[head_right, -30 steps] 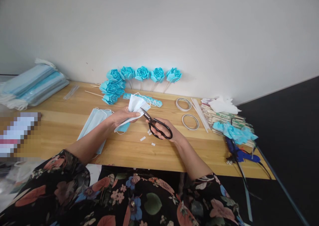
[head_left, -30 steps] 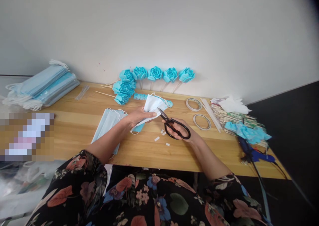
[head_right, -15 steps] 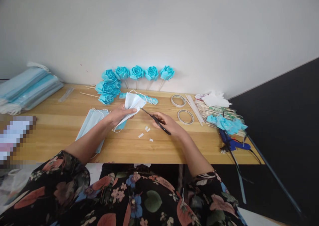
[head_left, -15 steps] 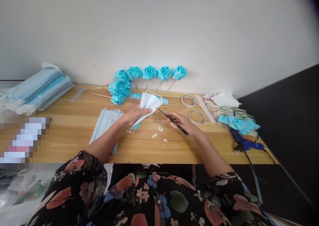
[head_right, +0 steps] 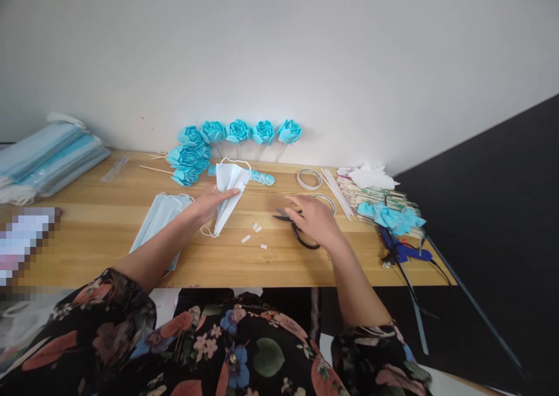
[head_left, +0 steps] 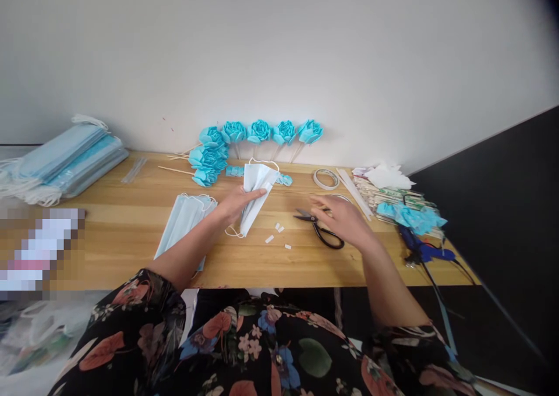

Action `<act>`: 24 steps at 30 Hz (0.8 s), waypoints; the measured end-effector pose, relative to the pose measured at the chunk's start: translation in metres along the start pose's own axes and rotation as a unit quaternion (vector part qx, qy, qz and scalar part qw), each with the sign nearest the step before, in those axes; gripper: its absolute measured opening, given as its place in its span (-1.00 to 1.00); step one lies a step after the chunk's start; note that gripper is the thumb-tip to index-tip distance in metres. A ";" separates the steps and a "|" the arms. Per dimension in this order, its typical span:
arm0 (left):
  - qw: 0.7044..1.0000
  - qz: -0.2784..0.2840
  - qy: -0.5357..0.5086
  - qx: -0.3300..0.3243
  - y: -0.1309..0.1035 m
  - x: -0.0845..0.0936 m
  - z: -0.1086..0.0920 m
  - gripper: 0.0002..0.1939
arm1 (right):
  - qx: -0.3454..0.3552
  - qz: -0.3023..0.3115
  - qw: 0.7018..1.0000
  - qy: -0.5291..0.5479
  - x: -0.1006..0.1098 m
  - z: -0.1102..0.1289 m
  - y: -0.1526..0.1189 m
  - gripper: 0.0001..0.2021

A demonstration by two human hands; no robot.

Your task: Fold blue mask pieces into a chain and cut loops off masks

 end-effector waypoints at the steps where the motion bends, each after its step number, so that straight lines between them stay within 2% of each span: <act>1: 1.000 -0.006 -0.006 -0.007 0.000 0.001 0.001 -0.53 | 0.000 0.013 0.998 0.060 -0.004 0.015 0.009 -0.64; 4: 0.999 -0.008 -0.039 -0.023 0.001 -0.001 0.004 -0.52 | 0.024 0.063 0.979 0.195 -0.024 0.058 0.037 -0.69; 7: 0.995 0.013 -0.093 -0.028 0.001 -0.006 0.006 -0.51 | 0.008 0.056 0.956 0.288 -0.045 0.080 0.062 -0.63; 12: 0.984 0.028 -0.165 -0.055 -0.001 -0.010 -0.001 -0.53 | -0.019 -0.013 0.901 0.433 -0.059 0.085 0.077 -0.64; 16: 0.981 0.021 -0.170 -0.094 -0.002 -0.007 -0.011 -0.54 | -0.020 -0.037 0.901 0.431 -0.065 0.085 0.070 -0.68; 19: 0.982 0.005 -0.140 -0.130 -0.001 -0.003 -0.016 -0.56 | -0.039 -0.041 0.890 0.452 -0.071 0.084 0.066 -0.70; 21: 0.984 -0.004 -0.111 -0.137 -0.001 -0.002 -0.017 -0.55 | -0.049 -0.051 0.883 0.463 -0.073 0.082 0.064 -0.71; 24: 0.987 -0.019 -0.086 -0.138 0.000 -0.002 -0.015 -0.54 | -0.060 -0.078 0.891 0.443 -0.069 0.080 0.062 -0.68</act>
Point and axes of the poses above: each hand's wrist, its own y-axis towards the middle knuckle, its own x-axis out of the back of the hand, z = x × y, the point moved 5 cm from there along y, towards the middle knuckle, and after that the axes turned 15 degrees about -y, right-handed, at the moved point
